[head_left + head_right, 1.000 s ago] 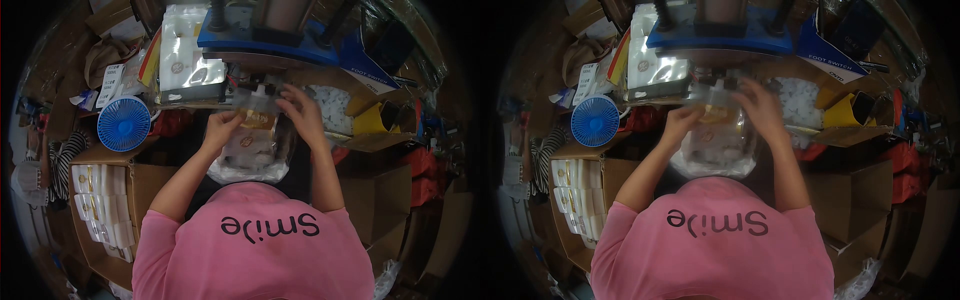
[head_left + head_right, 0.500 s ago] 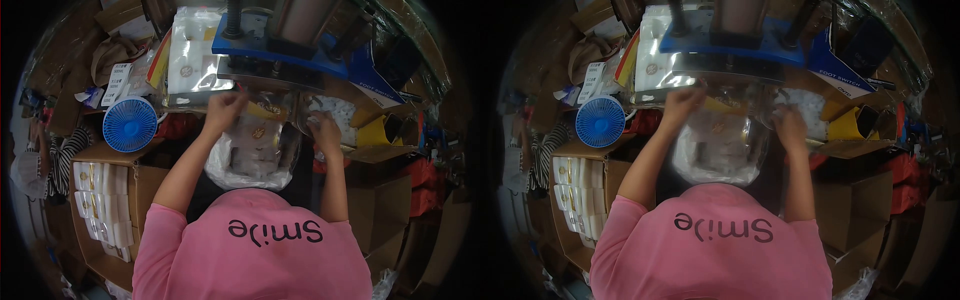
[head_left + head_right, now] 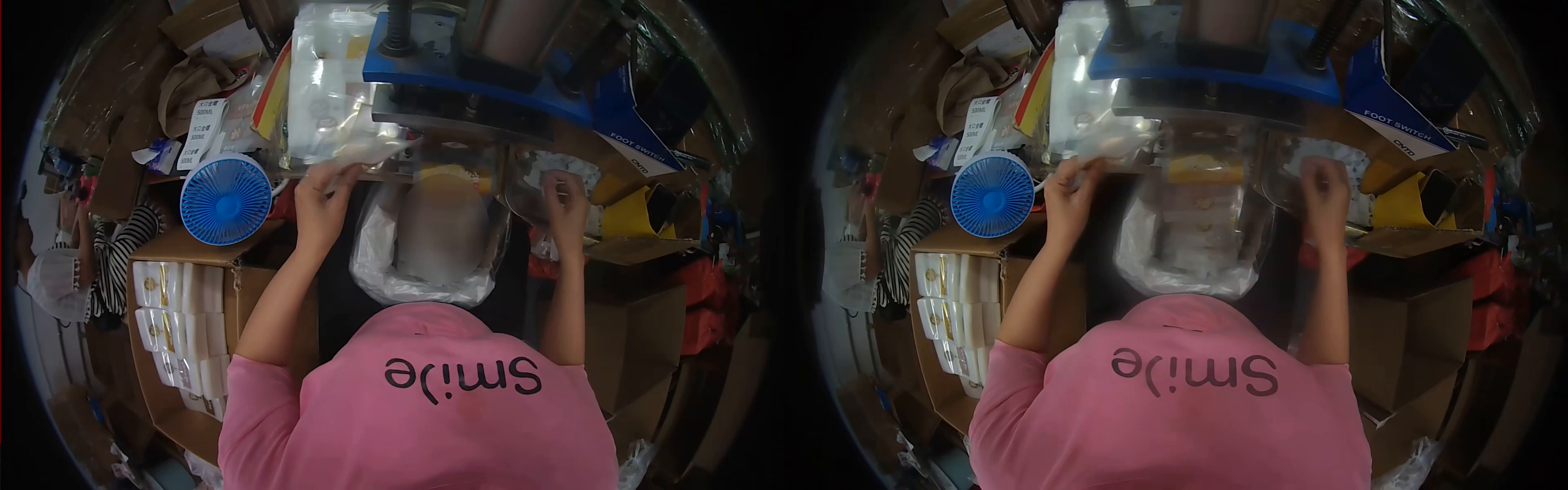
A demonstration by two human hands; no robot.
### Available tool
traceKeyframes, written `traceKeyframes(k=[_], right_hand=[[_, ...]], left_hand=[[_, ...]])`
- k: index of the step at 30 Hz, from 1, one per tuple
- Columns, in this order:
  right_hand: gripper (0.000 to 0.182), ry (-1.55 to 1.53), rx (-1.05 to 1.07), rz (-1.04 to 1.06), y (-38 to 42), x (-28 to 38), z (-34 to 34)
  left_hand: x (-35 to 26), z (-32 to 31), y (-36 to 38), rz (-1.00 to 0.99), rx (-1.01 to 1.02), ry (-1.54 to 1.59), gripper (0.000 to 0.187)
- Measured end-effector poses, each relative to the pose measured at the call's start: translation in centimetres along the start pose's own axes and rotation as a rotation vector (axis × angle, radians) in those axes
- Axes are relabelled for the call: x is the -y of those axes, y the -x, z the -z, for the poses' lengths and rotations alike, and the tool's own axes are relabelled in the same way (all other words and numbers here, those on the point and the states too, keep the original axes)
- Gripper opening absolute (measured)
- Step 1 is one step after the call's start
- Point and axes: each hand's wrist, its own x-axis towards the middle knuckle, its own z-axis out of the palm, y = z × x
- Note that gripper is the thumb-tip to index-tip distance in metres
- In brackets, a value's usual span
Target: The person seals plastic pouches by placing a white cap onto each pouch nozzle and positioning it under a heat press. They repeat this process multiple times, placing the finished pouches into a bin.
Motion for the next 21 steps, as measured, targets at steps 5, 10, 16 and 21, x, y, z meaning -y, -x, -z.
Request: traceKeyframes(k=[5,10,16,21], right_hand=[[0.018,-0.479,0.305,-0.127,-0.1,6.0,-0.9],[0.018,-0.492,0.61,-0.013,-0.2,8.3,-2.6],[0.021,-0.752,0.526,-0.163,0.1,6.5,-5.3],[0.021,-0.415,0.154,-0.137,-1.3,3.7,-3.7]], left_hand=[[-3.7,-3.3,3.2,0.44,0.337,0.646,0.014],[-3.2,-5.4,5.7,0.427,0.479,0.596,0.018],[-3.3,-5.8,4.9,0.607,0.559,0.733,0.026],[-4.2,-8.0,1.9,0.77,0.419,0.749,0.025]])
